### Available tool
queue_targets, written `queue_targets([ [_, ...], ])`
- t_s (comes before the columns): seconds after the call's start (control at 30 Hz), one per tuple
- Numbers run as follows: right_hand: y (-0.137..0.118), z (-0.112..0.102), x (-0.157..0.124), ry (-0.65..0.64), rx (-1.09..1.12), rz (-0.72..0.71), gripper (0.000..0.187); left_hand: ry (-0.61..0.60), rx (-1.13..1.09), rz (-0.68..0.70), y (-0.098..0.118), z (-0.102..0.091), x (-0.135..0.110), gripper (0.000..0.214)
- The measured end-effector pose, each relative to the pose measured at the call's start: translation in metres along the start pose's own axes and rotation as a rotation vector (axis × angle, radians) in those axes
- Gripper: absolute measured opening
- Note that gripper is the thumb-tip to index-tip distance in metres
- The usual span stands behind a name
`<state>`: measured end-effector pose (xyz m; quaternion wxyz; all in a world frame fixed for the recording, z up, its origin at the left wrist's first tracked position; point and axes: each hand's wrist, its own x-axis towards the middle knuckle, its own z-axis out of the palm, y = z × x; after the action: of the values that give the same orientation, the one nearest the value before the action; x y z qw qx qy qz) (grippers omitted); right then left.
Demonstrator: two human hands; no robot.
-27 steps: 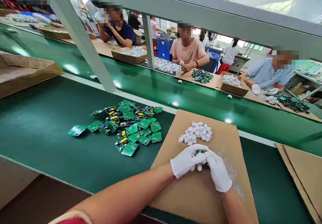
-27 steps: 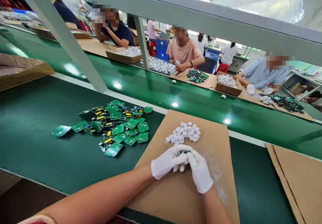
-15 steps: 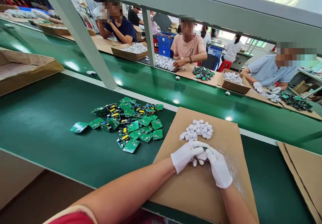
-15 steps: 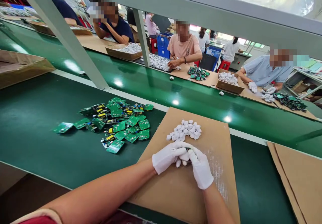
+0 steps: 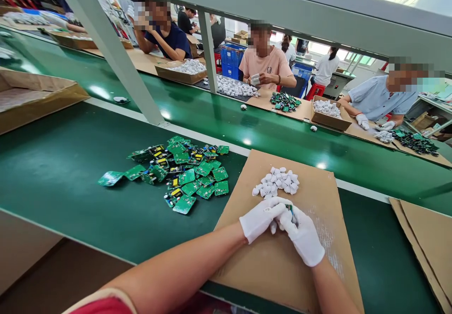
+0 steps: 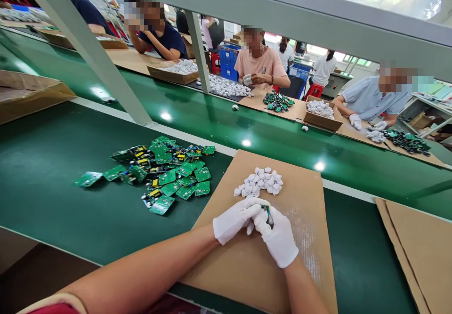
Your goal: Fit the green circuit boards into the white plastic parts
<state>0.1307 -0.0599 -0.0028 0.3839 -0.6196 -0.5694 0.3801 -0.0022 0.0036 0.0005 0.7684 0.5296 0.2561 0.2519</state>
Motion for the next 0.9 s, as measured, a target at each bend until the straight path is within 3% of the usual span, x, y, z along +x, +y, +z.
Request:
queue_targets([
  [0.1, 0.0, -0.001, 0.0, 0.016, -0.044, 0.021, 0.025, -0.012, -0.004, -0.021, -0.002, -0.001, 0.0, 0.034],
  [0.2, -0.001, -0.003, -0.001, -0.093, 0.154, 0.001, 0.031, -0.029, -0.033, -0.05, -0.004, -0.001, 0.001, 0.034],
  [0.3, -0.002, -0.004, 0.0, -0.104, 0.273, -0.007, 0.036, -0.061, -0.063, -0.036, 0.0, 0.0, 0.0, 0.033],
  [0.4, -0.001, -0.003, 0.002, -0.051, 0.239, 0.021, 0.034, -0.133, 0.002, 0.0, 0.007, 0.002, -0.002, 0.028],
  [0.53, 0.001, -0.002, 0.003, -0.05, 0.221, 0.01, 0.037, -0.13, 0.017, 0.004, 0.011, 0.003, -0.004, 0.028],
  [0.67, -0.001, -0.004, 0.001, -0.018, 0.24, 0.036, 0.04, -0.15, -0.141, -0.051, 0.008, 0.003, -0.002, 0.03],
  [0.77, -0.003, -0.004, 0.0, -0.016, 0.277, 0.042, 0.043, -0.098, -0.327, -0.1, 0.003, 0.002, -0.001, 0.042],
  [0.9, -0.001, -0.003, 0.0, 0.026, 0.084, 0.034, 0.036, -0.13, -0.263, -0.082, -0.005, -0.001, 0.002, 0.041],
])
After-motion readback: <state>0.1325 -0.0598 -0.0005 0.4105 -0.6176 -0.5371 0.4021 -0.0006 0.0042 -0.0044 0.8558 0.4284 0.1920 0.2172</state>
